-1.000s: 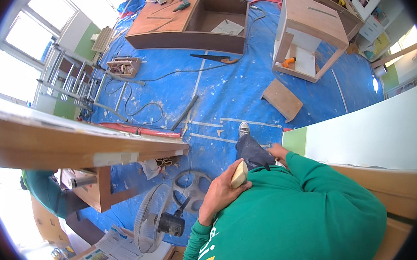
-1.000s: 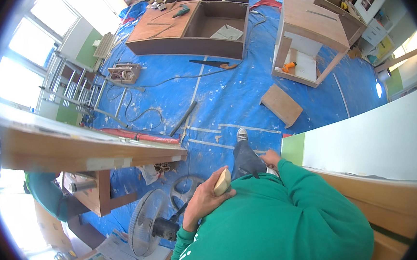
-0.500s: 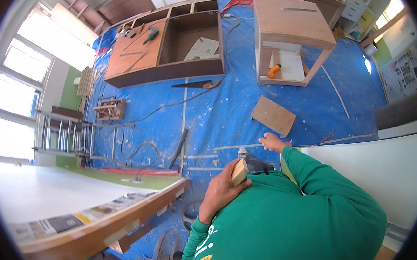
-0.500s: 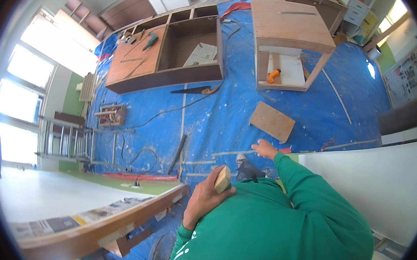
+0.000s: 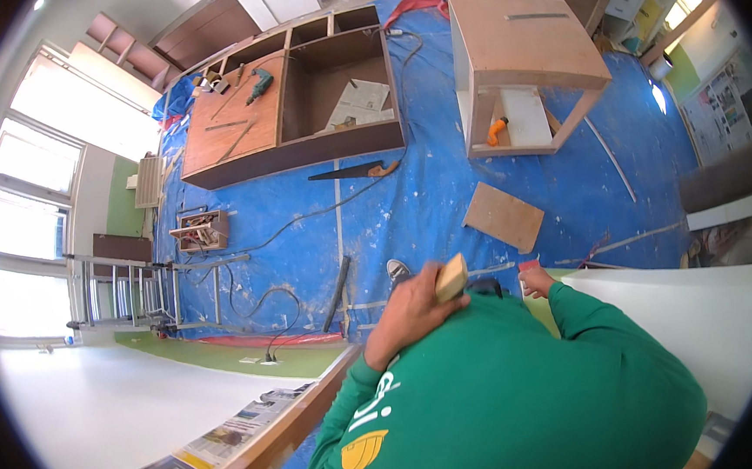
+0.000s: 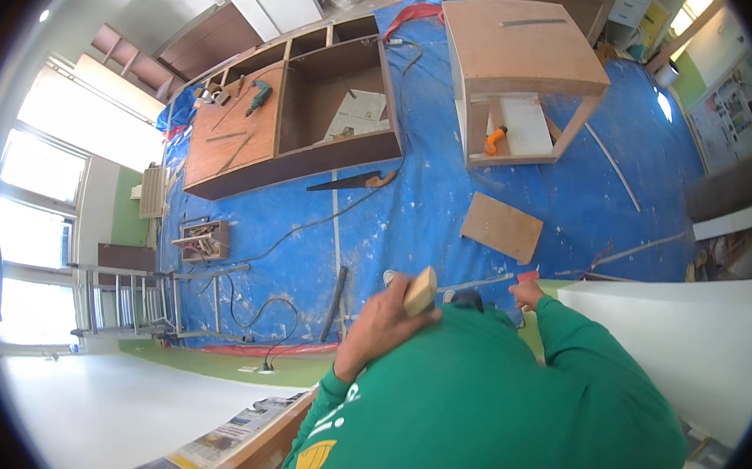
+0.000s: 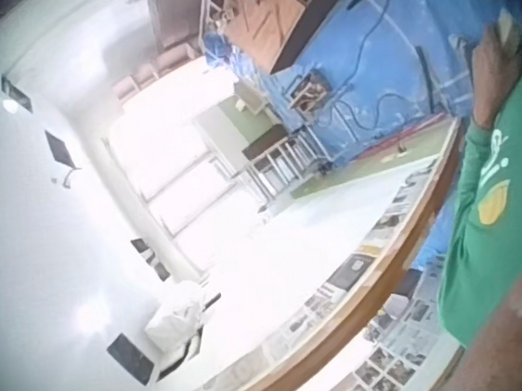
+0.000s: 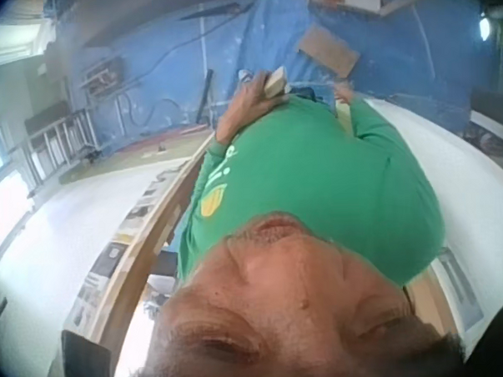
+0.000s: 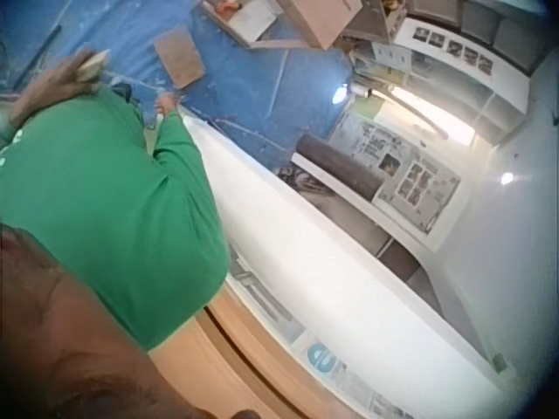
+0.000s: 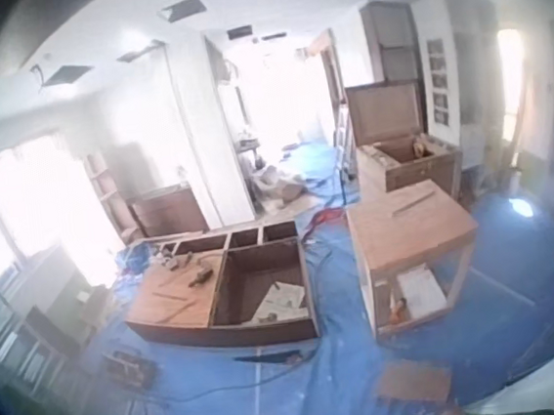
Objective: The person assembles a wooden cabinet by attaching a side panel, sanding edges with a sanding block, and fitting a drawer front. They handle wooden panels, a sanding block, and a cordless drill in a workshop with blue floor protection.
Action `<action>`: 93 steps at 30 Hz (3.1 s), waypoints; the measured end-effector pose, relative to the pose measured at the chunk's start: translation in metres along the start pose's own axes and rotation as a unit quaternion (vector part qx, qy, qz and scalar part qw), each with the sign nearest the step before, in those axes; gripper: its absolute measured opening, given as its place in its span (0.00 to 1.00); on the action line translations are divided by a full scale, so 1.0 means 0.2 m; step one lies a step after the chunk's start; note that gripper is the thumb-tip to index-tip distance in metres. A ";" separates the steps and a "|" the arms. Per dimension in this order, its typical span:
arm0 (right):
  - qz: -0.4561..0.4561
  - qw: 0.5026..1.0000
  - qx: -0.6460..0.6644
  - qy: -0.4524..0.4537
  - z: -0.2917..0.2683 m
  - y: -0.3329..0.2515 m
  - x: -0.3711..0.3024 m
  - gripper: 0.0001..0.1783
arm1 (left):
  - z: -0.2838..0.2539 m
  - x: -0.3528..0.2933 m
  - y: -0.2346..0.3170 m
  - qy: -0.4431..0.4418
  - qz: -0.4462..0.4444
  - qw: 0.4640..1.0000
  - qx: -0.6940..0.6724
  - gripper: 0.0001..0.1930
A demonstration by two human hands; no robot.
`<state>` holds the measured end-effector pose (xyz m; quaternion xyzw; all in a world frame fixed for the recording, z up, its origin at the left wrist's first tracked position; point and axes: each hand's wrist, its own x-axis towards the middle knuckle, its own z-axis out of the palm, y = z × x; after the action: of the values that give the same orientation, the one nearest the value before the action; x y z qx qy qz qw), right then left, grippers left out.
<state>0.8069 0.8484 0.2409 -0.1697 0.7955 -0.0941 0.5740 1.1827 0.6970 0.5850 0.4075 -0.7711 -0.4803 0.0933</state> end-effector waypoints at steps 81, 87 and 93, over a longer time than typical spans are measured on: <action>-0.119 0.857 -0.485 0.128 -0.95 -1.89 4.36 0.26 | -2.16 3.44 -4.73 0.397 -0.163 0.755 0.495 0.31; -0.211 0.863 -0.400 0.225 -0.54 -2.41 4.09 0.25 | -1.31 3.38 -3.77 0.253 -0.076 0.928 0.261 0.27; -0.187 0.911 -0.002 0.367 -0.42 -3.07 3.77 0.27 | -1.15 3.65 -3.84 0.251 -0.264 0.927 0.090 0.24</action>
<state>0.6136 -0.0083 -0.1844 -0.2703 0.9039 -0.2541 0.2131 1.2443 -0.1385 -0.1027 0.7101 -0.6271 -0.2979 0.1172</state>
